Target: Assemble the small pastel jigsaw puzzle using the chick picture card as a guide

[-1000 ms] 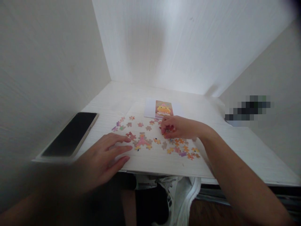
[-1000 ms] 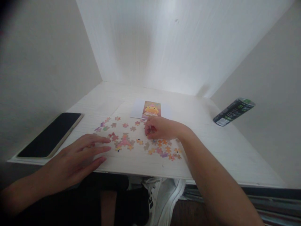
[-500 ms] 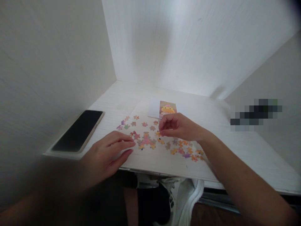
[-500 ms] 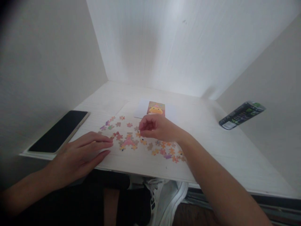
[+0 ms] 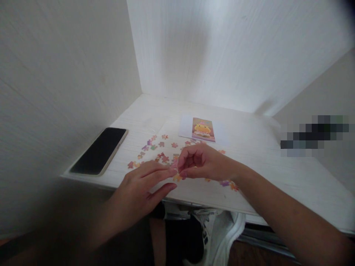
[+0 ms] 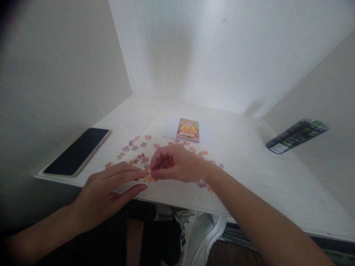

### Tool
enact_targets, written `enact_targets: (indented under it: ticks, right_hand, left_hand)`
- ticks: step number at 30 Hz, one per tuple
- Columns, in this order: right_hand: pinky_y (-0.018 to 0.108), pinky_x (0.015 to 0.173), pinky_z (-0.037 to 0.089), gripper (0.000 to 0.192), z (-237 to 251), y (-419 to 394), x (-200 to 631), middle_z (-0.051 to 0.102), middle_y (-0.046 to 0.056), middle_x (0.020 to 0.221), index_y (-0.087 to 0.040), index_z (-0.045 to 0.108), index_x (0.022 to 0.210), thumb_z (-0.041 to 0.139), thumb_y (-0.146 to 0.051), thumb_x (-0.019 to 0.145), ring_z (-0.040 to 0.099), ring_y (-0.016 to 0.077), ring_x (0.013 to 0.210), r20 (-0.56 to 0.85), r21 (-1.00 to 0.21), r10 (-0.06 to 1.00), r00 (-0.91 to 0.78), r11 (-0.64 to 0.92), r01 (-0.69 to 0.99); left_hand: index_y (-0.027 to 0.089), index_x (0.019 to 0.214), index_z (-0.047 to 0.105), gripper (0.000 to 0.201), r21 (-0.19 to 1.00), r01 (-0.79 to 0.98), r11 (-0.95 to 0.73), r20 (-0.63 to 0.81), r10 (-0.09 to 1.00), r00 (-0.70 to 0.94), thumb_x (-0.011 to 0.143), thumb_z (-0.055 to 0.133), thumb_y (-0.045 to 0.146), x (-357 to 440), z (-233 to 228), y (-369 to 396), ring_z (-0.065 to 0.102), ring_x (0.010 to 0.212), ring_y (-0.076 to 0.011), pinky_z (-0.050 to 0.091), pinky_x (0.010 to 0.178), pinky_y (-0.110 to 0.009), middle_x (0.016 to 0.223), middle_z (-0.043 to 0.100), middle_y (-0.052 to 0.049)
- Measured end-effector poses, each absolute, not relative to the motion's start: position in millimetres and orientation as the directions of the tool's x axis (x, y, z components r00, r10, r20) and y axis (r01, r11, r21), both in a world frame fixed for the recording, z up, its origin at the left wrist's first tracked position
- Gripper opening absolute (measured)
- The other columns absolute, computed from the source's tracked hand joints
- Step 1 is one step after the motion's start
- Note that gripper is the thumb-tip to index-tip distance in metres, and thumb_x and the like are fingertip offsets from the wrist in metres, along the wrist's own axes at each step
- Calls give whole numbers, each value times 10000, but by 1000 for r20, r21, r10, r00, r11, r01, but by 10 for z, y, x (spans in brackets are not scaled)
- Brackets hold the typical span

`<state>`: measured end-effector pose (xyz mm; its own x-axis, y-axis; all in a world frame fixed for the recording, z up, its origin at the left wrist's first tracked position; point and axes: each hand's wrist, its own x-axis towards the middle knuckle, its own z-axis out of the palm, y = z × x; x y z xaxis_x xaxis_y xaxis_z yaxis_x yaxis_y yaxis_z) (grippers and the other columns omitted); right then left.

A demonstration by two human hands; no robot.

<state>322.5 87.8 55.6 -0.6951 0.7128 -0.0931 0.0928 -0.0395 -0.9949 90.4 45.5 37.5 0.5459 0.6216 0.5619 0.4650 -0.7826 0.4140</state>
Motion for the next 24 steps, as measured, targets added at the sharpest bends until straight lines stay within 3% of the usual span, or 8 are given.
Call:
enact_targets:
  ticks: [5, 8, 12, 24]
  right_hand:
    - [260, 690, 522, 203, 546, 903, 3234, 669, 0, 794, -167, 598, 840, 759, -242, 743, 626, 98, 705, -110, -993, 697, -709, -41, 114]
    - [249, 640, 498, 189, 519, 996, 3300, 653, -1, 761, -168, 594, 833, 740, -263, 759, 606, 99, 676, -29, -992, 786, -617, 55, 116]
    - [228, 551, 421, 172, 452, 1133, 3395, 583, -27, 674, -168, 615, 842, 710, -296, 778, 514, 86, 598, 130, -937, 906, -402, 245, 248]
    - [232, 545, 401, 145, 395, 1203, 3433, 590, -19, 674, -163, 628, 825, 677, -292, 781, 500, 88, 596, 260, -875, 905, -337, 368, 315]
  left_hand:
    - [211, 1068, 648, 196, 372, 454, -810, 621, 581, 526, 875, 669, 179, 986, 311, 449, 661, 860, -136, 549, 788, -270, 947, 720, -18]
    - [192, 1021, 653, 157, 385, 459, -801, 610, 593, 525, 865, 677, 188, 1042, 293, 428, 636, 853, -153, 529, 804, -306, 916, 713, -23]
    - [199, 946, 673, 82, 401, 512, -760, 518, 649, 558, 866, 657, 213, 1118, 285, 413, 602, 842, -187, 485, 798, -359, 871, 693, -22]
    - [224, 909, 717, 130, 298, 687, -662, 387, 742, 547, 863, 638, 317, 1281, 253, 459, 578, 895, -246, 405, 756, -403, 919, 659, -59]
